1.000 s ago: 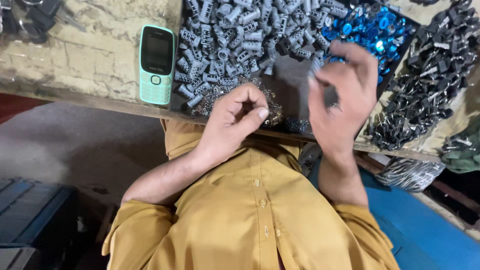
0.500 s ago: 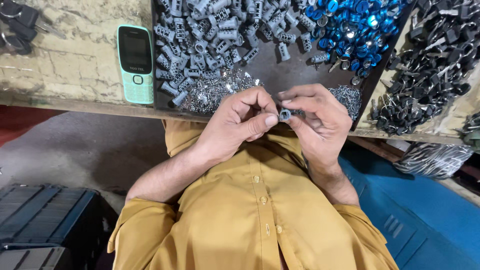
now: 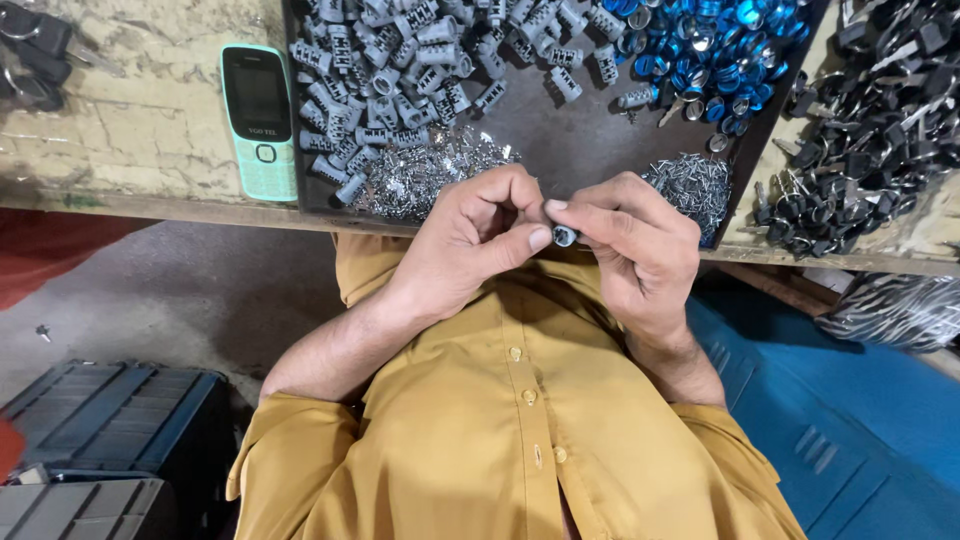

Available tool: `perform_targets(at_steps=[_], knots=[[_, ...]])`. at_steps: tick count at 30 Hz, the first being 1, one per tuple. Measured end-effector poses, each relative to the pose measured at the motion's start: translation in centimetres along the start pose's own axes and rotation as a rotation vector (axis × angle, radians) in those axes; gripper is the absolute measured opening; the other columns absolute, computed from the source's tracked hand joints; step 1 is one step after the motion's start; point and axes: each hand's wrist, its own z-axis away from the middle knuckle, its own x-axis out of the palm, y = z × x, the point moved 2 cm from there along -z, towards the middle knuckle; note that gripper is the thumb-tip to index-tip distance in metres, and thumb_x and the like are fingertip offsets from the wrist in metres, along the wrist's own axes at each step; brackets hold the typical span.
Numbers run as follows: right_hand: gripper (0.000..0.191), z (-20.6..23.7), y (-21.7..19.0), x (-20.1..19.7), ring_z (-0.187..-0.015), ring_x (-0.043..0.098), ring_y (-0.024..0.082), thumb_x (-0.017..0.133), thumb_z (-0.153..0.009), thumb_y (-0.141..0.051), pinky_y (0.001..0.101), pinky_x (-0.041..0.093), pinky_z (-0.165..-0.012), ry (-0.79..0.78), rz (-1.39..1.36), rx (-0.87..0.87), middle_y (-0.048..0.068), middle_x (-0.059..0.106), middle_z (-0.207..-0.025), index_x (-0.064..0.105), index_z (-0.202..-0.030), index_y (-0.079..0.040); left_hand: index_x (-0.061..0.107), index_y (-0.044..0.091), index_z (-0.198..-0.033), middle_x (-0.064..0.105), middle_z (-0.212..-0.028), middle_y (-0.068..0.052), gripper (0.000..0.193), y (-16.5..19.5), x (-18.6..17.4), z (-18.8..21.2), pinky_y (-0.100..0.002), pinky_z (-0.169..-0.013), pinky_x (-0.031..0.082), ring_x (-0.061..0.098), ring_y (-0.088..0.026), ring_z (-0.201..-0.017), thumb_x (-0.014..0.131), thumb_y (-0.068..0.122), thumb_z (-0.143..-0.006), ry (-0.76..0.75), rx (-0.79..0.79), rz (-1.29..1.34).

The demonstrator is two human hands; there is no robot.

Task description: The person sits at a workbench assembling lock cylinder components. They pick small metal pins, springs and blue caps from a tray, fit the parts together by hand, and place finished assemblies back on the tray among piles of parts and keys.

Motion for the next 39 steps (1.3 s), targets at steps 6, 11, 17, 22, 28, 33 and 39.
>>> perform_targets(at_steps=[6,11,17,22,28,33,39], knots=[[0.033,-0.2,-0.9,-0.3,-0.085,0.065,0.024,0.066,-0.087,0.01,0.031,0.052,-0.069,-0.038,0.173,-0.1,0.011,0.068,-0.097,0.075,-0.115,-0.004,0.051,0.006,-0.09,0.051,-0.083,0.005,0.019,0.4,0.2,0.1,-0.024,-0.068,0.036,0.042,-0.003,-0.074,0.069,0.001,-0.096,0.061,0.1,-0.32],[0.03,-0.5,-1.2,-0.4,-0.084,0.066,0.026,0.069,-0.086,0.011,0.0325,0.052,-0.069,-0.041,0.209,-0.132,0.011,0.068,-0.096,0.074,-0.113,-0.002,0.052,0.004,-0.087,0.053,-0.081,0.004,0.02,0.5,0.8,0.0,-0.023,-0.062,0.037,0.044,-0.002,-0.07,0.07,0.0,-0.093,0.154,0.13,-0.395],[0.032,0.2,0.1,-0.1,-0.082,0.067,0.024,0.075,-0.085,0.013,0.0297,0.053,-0.069,0.032,0.239,-0.052,0.011,0.07,-0.097,0.075,-0.114,-0.002,0.068,0.001,-0.098,0.067,-0.088,-0.005,0.007,1.6,1.3,0.2,-0.028,-0.062,0.053,0.067,-0.012,-0.073,0.073,-0.001,-0.093,0.231,0.176,-0.766],[0.034,1.2,1.2,0.3,-0.079,0.069,0.02,0.086,-0.081,0.005,0.0286,0.053,-0.07,0.047,0.088,0.028,0.011,0.071,-0.093,0.073,-0.112,0.0,0.067,0.0,-0.103,0.064,-0.103,-0.012,0.016,2.5,2.3,0.4,-0.035,-0.075,0.056,0.069,-0.028,-0.088,0.07,-0.005,-0.088,0.124,0.511,-1.148],[0.039,0.3,1.9,0.1,-0.083,0.07,0.022,0.091,-0.077,-0.013,0.0312,0.055,-0.073,-0.035,0.014,0.042,0.013,0.07,-0.095,0.07,-0.108,0.001,0.063,0.001,-0.096,0.065,-0.098,-0.01,0.011,2.2,1.2,-0.5,-0.029,-0.07,0.054,0.068,-0.019,-0.082,0.072,-0.005,-0.091,0.134,0.412,-0.858],[0.019,-3.5,3.0,-2.6,-0.082,0.066,0.021,0.087,-0.091,-0.006,0.032,0.053,-0.07,-0.014,0.436,-0.028,0.009,0.066,-0.097,0.072,-0.103,-0.006,0.063,0.0,-0.094,0.062,-0.086,-0.007,0.009,1.5,0.3,-1.0,-0.025,-0.063,0.046,0.058,-0.013,-0.071,0.067,-0.004,-0.086,0.293,0.38,-0.775],[0.025,-8.1,3.0,-3.4,-0.086,0.06,0.031,0.089,-0.08,-0.004,0.0413,0.048,-0.071,0.058,0.893,-0.234,0.011,0.055,-0.1,0.071,-0.097,-0.006,0.062,0.002,-0.091,0.055,-0.081,-0.006,0.009,1.6,-0.2,-0.5,-0.029,-0.062,0.042,0.053,-0.016,-0.068,0.063,-0.002,-0.083,0.288,0.39,-0.822]])
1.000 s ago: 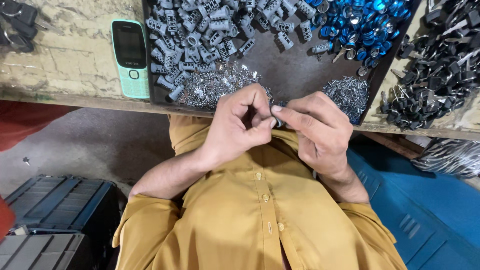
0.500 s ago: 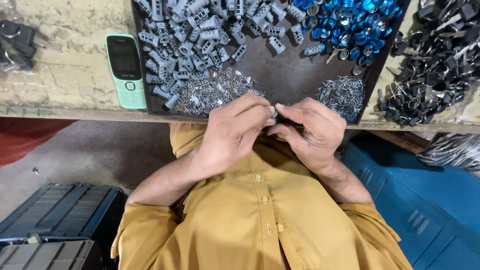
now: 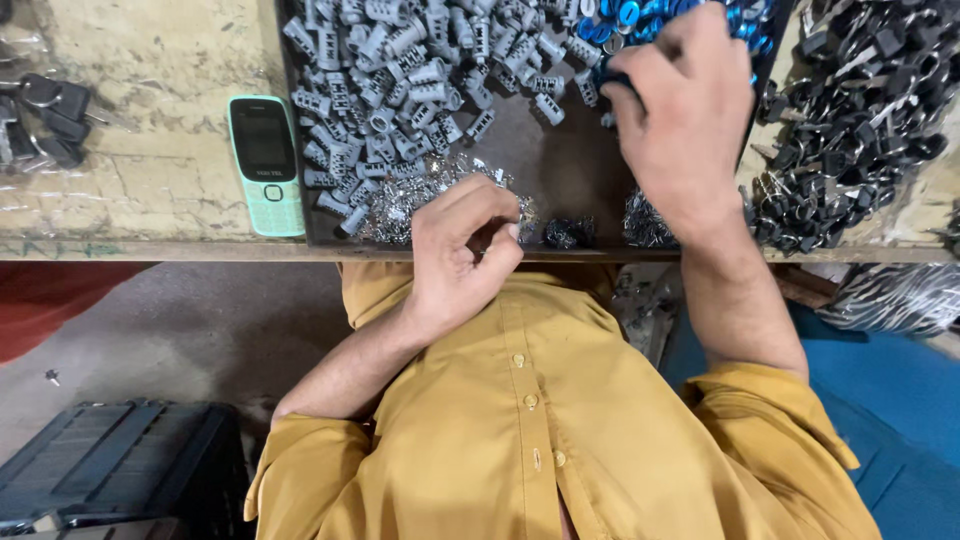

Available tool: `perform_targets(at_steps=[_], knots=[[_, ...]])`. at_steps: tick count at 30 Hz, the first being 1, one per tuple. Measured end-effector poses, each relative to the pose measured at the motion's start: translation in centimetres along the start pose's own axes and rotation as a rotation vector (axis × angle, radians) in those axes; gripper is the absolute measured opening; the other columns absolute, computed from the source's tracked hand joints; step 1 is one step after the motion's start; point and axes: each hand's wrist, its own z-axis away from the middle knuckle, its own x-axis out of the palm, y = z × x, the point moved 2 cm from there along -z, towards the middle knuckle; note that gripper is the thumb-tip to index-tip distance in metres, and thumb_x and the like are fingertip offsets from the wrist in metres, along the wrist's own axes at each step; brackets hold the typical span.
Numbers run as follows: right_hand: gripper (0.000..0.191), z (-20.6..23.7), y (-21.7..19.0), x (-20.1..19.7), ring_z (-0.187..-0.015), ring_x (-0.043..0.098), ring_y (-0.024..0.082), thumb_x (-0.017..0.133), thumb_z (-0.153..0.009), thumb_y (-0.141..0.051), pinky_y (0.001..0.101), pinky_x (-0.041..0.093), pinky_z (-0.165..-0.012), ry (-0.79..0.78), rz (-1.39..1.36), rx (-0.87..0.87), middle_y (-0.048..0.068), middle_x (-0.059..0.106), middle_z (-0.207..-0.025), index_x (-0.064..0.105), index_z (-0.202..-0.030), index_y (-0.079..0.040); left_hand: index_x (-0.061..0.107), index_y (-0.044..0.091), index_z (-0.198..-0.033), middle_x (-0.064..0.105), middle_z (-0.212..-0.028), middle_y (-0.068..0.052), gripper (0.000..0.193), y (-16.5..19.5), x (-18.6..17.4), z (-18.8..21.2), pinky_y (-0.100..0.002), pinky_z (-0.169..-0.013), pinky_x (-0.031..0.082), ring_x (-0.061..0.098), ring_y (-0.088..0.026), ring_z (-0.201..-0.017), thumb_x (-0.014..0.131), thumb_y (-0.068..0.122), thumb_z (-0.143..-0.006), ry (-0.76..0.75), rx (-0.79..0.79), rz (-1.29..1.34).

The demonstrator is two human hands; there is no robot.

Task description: The person sits at a workbench assembling lock cylinder components. They pick small metal pins, springs and blue caps from a tray, fit the parts together by hand, and place finished assemblies back on the tray among piles of parts and keys.

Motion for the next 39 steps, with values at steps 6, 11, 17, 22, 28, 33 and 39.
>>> perform_targets(at_steps=[6,11,17,22,28,33,39], knots=[[0.02,1.7,-0.3,-0.2,-0.1,0.066,0.028,0.073,-0.09,0.01,0.0352,0.053,-0.081,0.055,-0.295,0.135,0.014,0.06,-0.11,0.065,-0.106,0.0,0.061,0.003,-0.096,0.051,-0.086,-0.008,0.013,0.1,0.0,-0.1,-0.033,-0.064,0.045,0.053,-0.02,-0.071,0.064,0.0,-0.083,0.002,0.078,-0.067],[0.018,4.2,-0.6,0.4,-0.099,0.068,0.028,0.073,-0.094,0.013,0.0343,0.056,-0.081,0.015,-0.383,0.245,0.016,0.065,-0.108,0.064,-0.107,0.003,0.062,0.003,-0.102,0.055,-0.093,-0.009,0.014,-0.1,0.1,-0.3,-0.033,-0.068,0.049,0.059,-0.022,-0.078,0.069,0.002,-0.089,-0.06,0.158,-0.03],[0.021,2.2,0.3,-0.7,-0.094,0.068,0.031,0.078,-0.096,0.012,0.0354,0.054,-0.078,0.076,-0.307,0.165,0.017,0.065,-0.106,0.064,-0.109,0.002,0.062,0.002,-0.096,0.055,-0.09,-0.008,0.011,0.2,0.3,-0.2,-0.034,-0.067,0.048,0.058,-0.022,-0.076,0.067,0.0,-0.087,-0.069,0.117,-0.083],[0.015,3.0,-1.3,-1.3,-0.083,0.067,0.017,0.063,-0.094,0.013,0.0282,0.054,-0.069,0.125,-0.661,0.463,0.011,0.063,-0.103,0.061,-0.107,0.005,0.063,0.002,-0.095,0.056,-0.088,-0.008,0.011,0.0,0.2,-0.1,-0.033,-0.066,0.048,0.058,-0.021,-0.073,0.067,-0.001,-0.085,-0.018,0.08,-0.089],[0.027,7.8,-5.3,-0.3,-0.104,0.065,0.015,0.071,-0.091,0.012,0.0237,0.053,-0.088,-0.142,-1.345,0.522,0.014,0.063,-0.117,0.066,-0.118,0.01,0.063,0.003,-0.106,0.061,-0.102,-0.011,0.015,0.2,0.2,0.0,-0.033,-0.075,0.052,0.063,-0.025,-0.086,0.075,0.002,-0.096,-0.173,0.211,0.084],[0.028,9.8,-5.6,0.8,-0.106,0.065,0.014,0.072,-0.094,0.011,0.0253,0.055,-0.095,-0.018,-1.604,0.691,0.013,0.063,-0.118,0.061,-0.119,0.007,0.063,0.003,-0.103,0.064,-0.102,-0.01,0.017,0.5,0.6,-0.3,-0.034,-0.075,0.053,0.065,-0.028,-0.091,0.076,0.003,-0.093,-0.21,0.254,0.04],[0.02,10.2,-5.3,0.3,-0.102,0.067,0.014,0.071,-0.097,0.009,0.024,0.056,-0.087,-0.06,-1.44,0.605,0.014,0.065,-0.116,0.067,-0.117,0.006,0.063,0.003,-0.101,0.066,-0.101,-0.011,0.016,0.7,0.9,-0.1,-0.034,-0.078,0.054,0.066,-0.028,-0.09,0.075,-0.002,-0.091,-0.169,0.228,0.042]])
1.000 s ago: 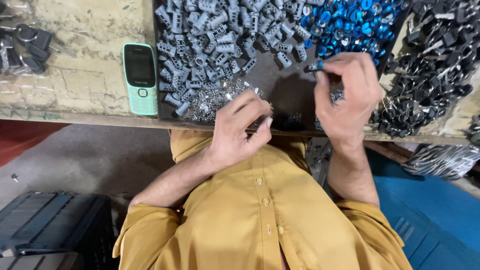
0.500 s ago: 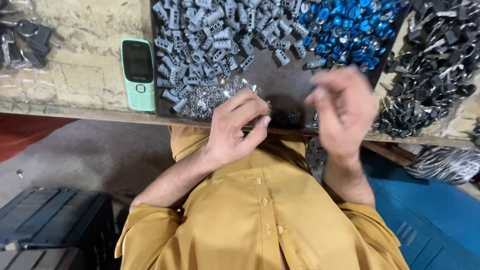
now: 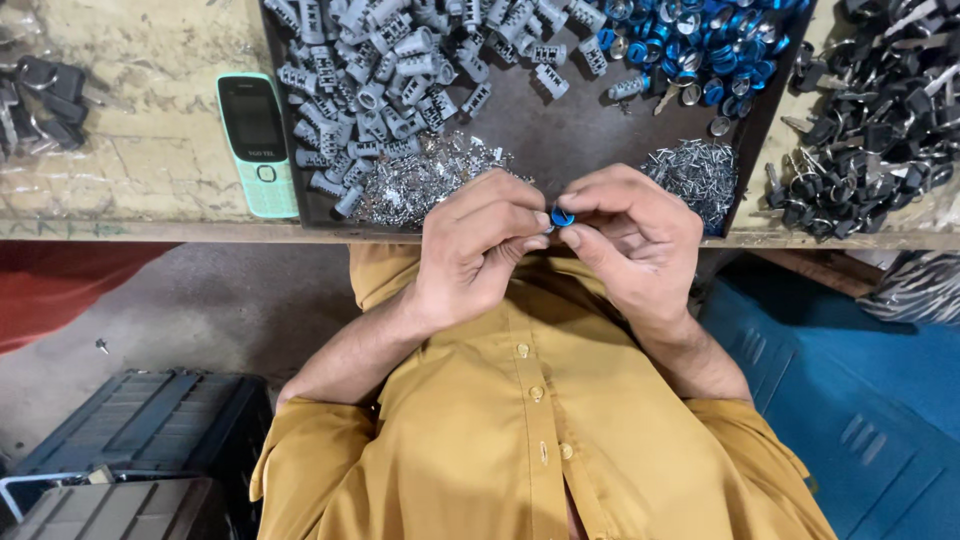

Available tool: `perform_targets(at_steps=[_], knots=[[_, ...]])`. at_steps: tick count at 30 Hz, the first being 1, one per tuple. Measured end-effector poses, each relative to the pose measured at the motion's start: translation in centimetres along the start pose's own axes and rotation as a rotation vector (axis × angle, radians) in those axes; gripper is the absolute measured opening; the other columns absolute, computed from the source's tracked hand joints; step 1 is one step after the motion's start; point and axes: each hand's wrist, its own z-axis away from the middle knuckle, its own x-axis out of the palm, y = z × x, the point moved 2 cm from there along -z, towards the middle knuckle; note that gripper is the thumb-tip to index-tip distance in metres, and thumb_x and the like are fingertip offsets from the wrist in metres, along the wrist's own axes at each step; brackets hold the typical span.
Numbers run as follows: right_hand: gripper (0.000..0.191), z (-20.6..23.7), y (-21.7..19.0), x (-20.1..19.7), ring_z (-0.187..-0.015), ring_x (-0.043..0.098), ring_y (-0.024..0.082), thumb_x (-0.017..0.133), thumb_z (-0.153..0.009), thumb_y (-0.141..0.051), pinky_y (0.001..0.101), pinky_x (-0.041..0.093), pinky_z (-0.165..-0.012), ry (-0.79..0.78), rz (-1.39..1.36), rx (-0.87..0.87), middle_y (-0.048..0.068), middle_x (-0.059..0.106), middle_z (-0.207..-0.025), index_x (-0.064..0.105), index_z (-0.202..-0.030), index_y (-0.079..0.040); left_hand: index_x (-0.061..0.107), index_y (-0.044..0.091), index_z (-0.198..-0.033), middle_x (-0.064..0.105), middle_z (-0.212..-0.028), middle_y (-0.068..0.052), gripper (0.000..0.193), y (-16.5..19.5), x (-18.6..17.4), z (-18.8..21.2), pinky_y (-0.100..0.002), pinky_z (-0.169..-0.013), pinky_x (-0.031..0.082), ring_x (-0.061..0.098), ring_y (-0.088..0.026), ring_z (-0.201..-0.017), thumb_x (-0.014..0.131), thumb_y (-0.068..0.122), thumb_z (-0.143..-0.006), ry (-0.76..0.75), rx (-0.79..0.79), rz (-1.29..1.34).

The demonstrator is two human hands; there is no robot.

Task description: The person sits at a workbench assembling lock cylinder components. They pick small metal pins, springs and blue caps from a tray, fit the parts together by hand, and place finished assemblies back on the tray among piles of parts and keys.

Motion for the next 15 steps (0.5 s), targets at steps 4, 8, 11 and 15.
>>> perform_targets(at_steps=[4,8,11,15], knots=[[0.025,-0.2,-0.6,0.3,-0.096,0.069,0.015,0.078,-0.096,0.005,0.0247,0.055,-0.082,-0.072,0.331,-0.127,0.012,0.07,-0.113,0.073,-0.12,0.002,0.061,0.004,-0.104,0.065,-0.095,-0.008,0.02,0.2,0.0,0.2,-0.027,-0.077,0.054,0.067,-0.019,-0.086,0.076,-0.004,-0.093,0.061,-0.163,0.039],[0.052,-0.3,-1.0,0.4,-0.1,0.063,0.02,0.089,-0.08,-0.013,0.0305,0.054,-0.086,-0.212,0.358,-0.186,0.013,0.058,-0.116,0.067,-0.126,0.0,0.05,0.012,-0.13,0.065,-0.097,0.0,0.05,-0.5,-0.9,0.4,-0.021,-0.078,0.051,0.061,-0.007,-0.09,0.075,-0.002,-0.089,0.068,-0.488,0.739],[0.048,0.1,-1.2,0.4,-0.09,0.058,0.021,0.095,-0.077,-0.016,0.0315,0.048,-0.076,-0.081,0.626,-0.338,0.012,0.054,-0.108,0.072,-0.117,-0.005,0.055,0.009,-0.131,0.065,-0.105,-0.001,0.043,-0.8,0.2,0.3,-0.021,-0.084,0.051,0.061,-0.006,-0.097,0.074,-0.003,-0.094,-0.04,-0.533,0.843],[0.047,0.7,-1.2,-0.1,-0.091,0.06,0.023,0.096,-0.08,-0.011,0.0349,0.05,-0.08,0.067,0.818,-0.468,0.009,0.058,-0.107,0.073,-0.12,-0.009,0.067,0.001,-0.111,0.067,-0.109,-0.005,0.015,-1.3,2.4,0.0,-0.026,-0.085,0.053,0.063,-0.011,-0.098,0.071,0.001,-0.097,-0.091,-0.618,0.625]])
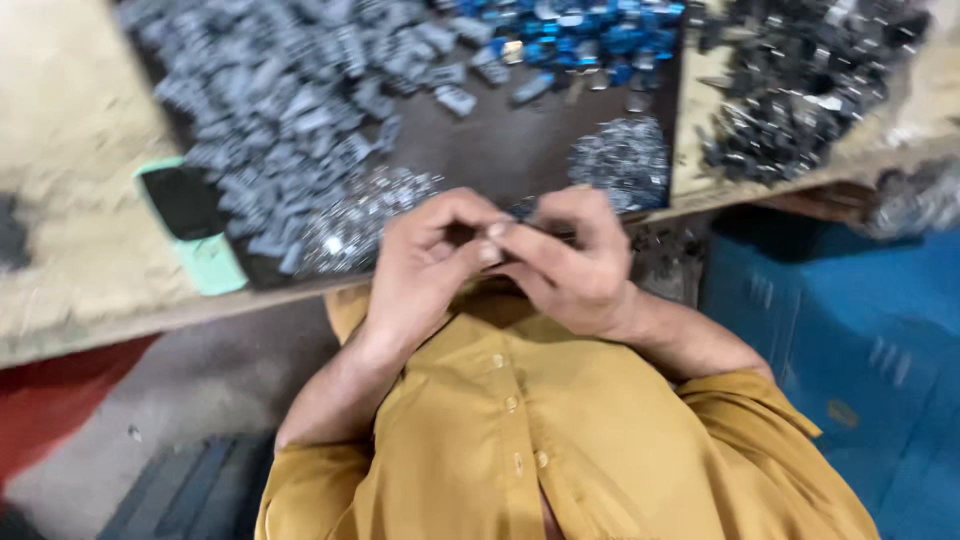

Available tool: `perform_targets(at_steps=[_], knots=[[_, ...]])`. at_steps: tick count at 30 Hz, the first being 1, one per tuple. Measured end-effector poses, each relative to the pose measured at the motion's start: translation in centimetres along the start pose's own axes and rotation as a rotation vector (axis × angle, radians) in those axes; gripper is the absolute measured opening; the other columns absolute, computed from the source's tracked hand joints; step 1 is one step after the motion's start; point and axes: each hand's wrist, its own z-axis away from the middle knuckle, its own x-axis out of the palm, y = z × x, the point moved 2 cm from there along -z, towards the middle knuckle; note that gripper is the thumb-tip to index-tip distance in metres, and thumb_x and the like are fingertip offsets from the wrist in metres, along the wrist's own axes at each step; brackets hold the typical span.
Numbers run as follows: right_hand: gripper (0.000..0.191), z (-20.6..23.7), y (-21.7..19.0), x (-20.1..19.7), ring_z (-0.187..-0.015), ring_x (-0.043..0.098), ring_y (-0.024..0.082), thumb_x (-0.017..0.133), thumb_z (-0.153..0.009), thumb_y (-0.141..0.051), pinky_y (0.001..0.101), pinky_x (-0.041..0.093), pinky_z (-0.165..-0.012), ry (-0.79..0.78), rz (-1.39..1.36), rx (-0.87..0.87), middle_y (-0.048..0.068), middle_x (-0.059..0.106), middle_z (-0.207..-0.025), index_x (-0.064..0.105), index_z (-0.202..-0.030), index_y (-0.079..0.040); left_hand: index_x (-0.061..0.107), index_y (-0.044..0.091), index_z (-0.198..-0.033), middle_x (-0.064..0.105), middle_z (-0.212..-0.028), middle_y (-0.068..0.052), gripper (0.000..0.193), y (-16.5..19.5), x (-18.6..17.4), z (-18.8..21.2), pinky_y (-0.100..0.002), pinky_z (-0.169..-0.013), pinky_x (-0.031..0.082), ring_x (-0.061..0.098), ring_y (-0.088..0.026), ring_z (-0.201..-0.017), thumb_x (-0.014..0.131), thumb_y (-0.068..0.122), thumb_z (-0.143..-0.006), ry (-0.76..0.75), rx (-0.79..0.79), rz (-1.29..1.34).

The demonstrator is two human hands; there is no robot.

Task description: The person sits at a workbench assembling lock cylinder components. They pick small metal pins, springs and blue caps from a tray, fit the parts together by hand, and place finished assemblies back on the tray among piles of parts and keys.

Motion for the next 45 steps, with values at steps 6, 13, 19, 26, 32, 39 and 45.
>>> perform_targets(at_steps=[6,13,19,26,32,39,45], knots=[[0.04,-0.9,6.6,-7.5,-0.114,0.061,0.027,0.069,-0.091,0.008,0.0377,0.052,-0.092,0.155,0.311,0.238,0.01,0.057,-0.123,0.067,-0.128,-0.007,0.07,-0.001,-0.103,0.071,-0.096,-0.01,0.018,0.7,0.7,-1.1,-0.031,-0.082,0.052,0.067,-0.022,-0.089,0.079,0.01,-0.092,0.128,0.356,-0.654],[0.024,-0.3,11.6,-9.2,-0.102,0.055,0.03,0.076,-0.087,0.0,0.0424,0.045,-0.085,0.041,0.777,0.16,0.011,0.06,-0.105,0.073,-0.111,-0.006,0.071,0.0,-0.104,0.071,-0.096,-0.011,0.017,1.3,1.4,-1.7,-0.032,-0.082,0.053,0.068,-0.022,-0.091,0.078,0.011,-0.093,0.144,0.427,-0.725],[0.026,1.5,10.9,-11.1,-0.081,0.058,0.029,0.081,-0.09,0.005,0.0422,0.043,-0.07,0.295,0.732,0.25,0.012,0.061,-0.09,0.08,-0.115,0.0,0.07,-0.001,-0.107,0.07,-0.098,-0.011,0.013,1.0,1.0,-1.3,-0.028,-0.075,0.054,0.068,-0.017,-0.085,0.072,0.003,-0.095,0.193,0.417,-0.658],[0.026,1.4,4.1,-10.2,-0.088,0.067,0.018,0.064,-0.095,-0.007,0.028,0.052,-0.073,0.192,0.096,0.253,0.01,0.067,-0.101,0.07,-0.118,0.001,0.069,-0.002,-0.113,0.066,-0.107,-0.006,0.013,0.3,1.1,-0.9,-0.02,-0.066,0.055,0.067,-0.006,-0.08,0.062,-0.001,-0.102,0.137,0.191,-0.388],[0.022,-1.1,-0.6,-3.2,-0.083,0.063,0.008,0.073,-0.087,-0.006,0.0222,0.052,-0.075,0.272,-0.7,0.602,0.003,0.066,-0.096,0.063,-0.106,-0.003,0.069,-0.001,-0.116,0.06,-0.117,-0.006,0.014,-0.1,0.2,0.0,-0.024,-0.086,0.052,0.062,-0.009,-0.1,0.07,0.003,-0.103,0.12,0.282,-0.243],[0.017,-3.0,-1.4,-2.5,-0.073,0.066,0.017,0.075,-0.09,0.007,0.0255,0.049,-0.064,-0.131,-0.29,0.178,0.011,0.068,-0.089,0.073,-0.105,0.002,0.07,0.003,-0.114,0.067,-0.11,-0.006,0.016,1.4,-0.7,0.9,-0.027,-0.085,0.055,0.068,-0.015,-0.098,0.075,0.007,-0.1,0.159,0.436,-0.446],[0.023,-2.3,-1.2,-3.2,-0.078,0.067,0.023,0.079,-0.086,0.006,0.0301,0.05,-0.066,-0.246,-0.122,0.075,0.011,0.07,-0.089,0.071,-0.106,-0.002,0.069,0.004,-0.112,0.067,-0.109,-0.01,0.026,3.5,-1.0,1.0,-0.036,-0.081,0.055,0.066,-0.028,-0.097,0.077,0.002,-0.088,0.028,0.647,-0.877]])
